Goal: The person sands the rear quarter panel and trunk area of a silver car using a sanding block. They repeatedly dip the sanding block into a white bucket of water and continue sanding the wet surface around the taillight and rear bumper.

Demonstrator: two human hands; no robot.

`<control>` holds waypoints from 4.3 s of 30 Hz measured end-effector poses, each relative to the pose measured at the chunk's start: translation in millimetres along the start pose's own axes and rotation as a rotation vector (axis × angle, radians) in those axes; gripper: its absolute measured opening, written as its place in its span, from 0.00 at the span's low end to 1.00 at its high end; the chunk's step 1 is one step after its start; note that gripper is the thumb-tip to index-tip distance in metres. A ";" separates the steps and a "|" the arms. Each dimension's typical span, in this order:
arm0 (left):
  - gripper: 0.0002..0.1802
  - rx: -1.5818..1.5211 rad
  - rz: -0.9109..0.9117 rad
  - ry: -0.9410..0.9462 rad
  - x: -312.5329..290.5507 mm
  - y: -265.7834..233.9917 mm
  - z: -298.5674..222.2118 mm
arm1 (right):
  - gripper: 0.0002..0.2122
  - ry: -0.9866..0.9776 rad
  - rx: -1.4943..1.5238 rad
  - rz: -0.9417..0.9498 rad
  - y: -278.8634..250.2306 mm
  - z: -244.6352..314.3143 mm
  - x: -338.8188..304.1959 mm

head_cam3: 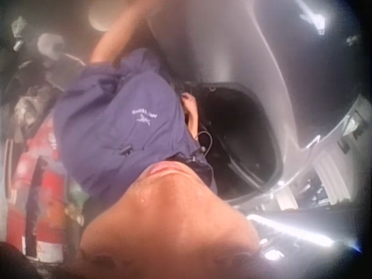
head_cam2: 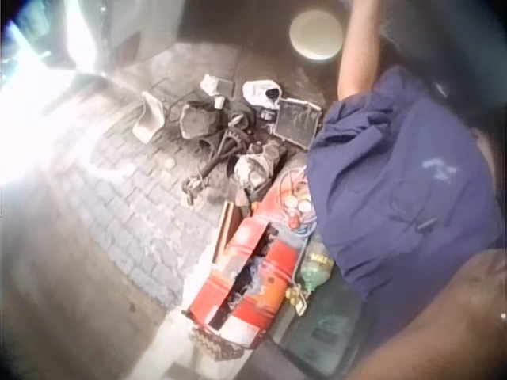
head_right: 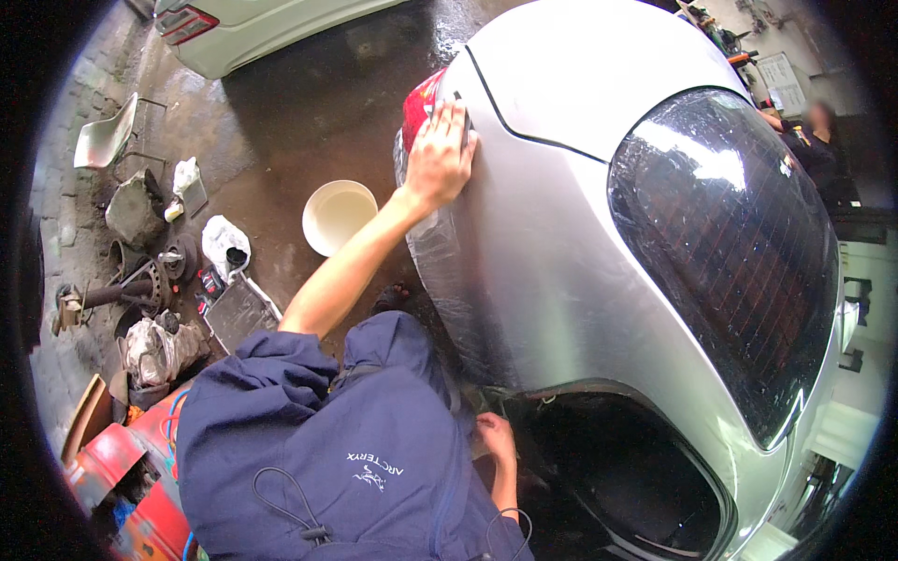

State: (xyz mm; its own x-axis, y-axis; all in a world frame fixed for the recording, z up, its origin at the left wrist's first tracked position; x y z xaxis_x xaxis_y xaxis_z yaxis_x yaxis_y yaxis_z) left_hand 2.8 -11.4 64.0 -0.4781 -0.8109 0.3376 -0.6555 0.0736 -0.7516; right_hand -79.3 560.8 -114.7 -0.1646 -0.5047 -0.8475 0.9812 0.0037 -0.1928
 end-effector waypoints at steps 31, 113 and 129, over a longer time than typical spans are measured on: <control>0.32 -0.164 0.018 0.201 -25.2 9.0 2.7 | 0.11 0.065 0.318 0.251 39.6 58.8 11.3; 0.39 -0.217 1.022 -0.221 -372.6 410.9 659.4 | 0.19 0.442 -0.162 -0.041 272.9 131.4 70.2; 0.17 -1.666 0.616 -1.610 -479.3 400.1 700.3 | 0.15 0.229 -0.260 -0.046 201.6 167.7 123.8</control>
State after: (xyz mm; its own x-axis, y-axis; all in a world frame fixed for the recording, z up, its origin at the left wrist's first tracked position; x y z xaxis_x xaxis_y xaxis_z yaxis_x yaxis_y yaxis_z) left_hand 379.1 0.0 -795.4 -0.6091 -0.0950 -0.7874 -0.7855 -0.0647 0.6154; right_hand 114.9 354.3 -175.6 -0.2552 -0.3024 -0.9184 0.9189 0.2198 -0.3277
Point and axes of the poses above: each hand's wrist, its own x-axis towards the middle knuckle, its own y-axis out of the palm, z = x × y, the point moved 9 cm from there along x, towards the middle knuckle, and after that the axes turned 12 degrees about z, right-handed, at the moved point
